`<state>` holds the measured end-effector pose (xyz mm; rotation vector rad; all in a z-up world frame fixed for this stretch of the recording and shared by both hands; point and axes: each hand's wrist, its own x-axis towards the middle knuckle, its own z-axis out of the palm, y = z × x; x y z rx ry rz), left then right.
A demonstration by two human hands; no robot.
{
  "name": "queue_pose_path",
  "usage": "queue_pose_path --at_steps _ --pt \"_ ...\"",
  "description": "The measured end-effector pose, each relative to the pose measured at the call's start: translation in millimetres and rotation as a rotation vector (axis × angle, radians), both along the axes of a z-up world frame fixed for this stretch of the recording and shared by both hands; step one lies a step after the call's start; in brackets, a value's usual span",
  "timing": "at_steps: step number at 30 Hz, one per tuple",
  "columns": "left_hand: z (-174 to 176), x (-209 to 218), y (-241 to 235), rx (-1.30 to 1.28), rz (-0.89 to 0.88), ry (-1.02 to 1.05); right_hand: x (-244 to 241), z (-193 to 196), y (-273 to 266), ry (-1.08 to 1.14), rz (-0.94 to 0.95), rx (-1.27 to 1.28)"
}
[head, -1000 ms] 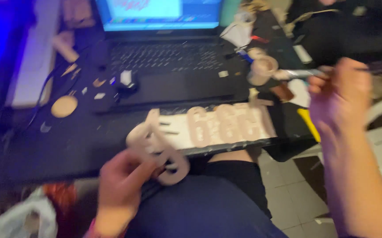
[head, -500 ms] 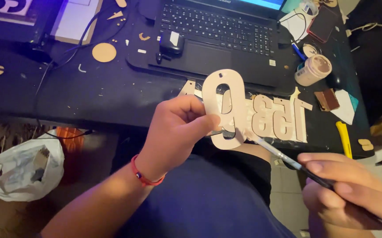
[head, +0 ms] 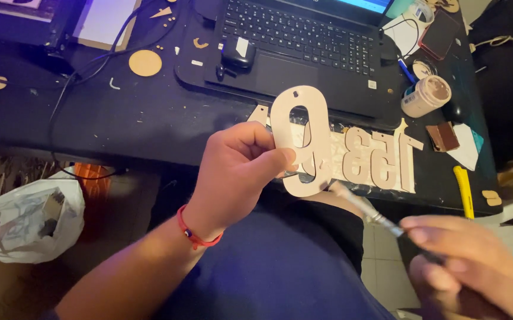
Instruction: Painting laser-cut wooden numbers with white paint using a brush at a workstation.
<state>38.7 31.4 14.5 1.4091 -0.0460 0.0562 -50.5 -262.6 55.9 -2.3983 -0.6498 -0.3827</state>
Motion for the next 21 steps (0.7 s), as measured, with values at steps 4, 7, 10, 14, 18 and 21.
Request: queue_pose_path --at_steps 4,7,10,14,18,21 --pt "0 -2 -3 0.025 0.017 0.024 3 24 0 -0.069 0.035 -0.176" --pt "1 -2 -3 -0.006 0.015 0.005 30 9 9 -0.269 0.219 -0.108" --pt "0 -1 -1 0.054 0.036 -0.005 28 9 35 -0.209 0.187 0.023" --pt "-1 -1 -1 0.022 0.031 -0.002 15 9 28 -0.229 0.257 -0.038" --pt "-7 -2 -4 -0.047 0.022 -0.006 18 0 38 -0.145 -0.049 -0.001" --pt "-10 1 -5 -0.097 0.041 -0.012 27 -4 39 -0.256 0.168 0.062"
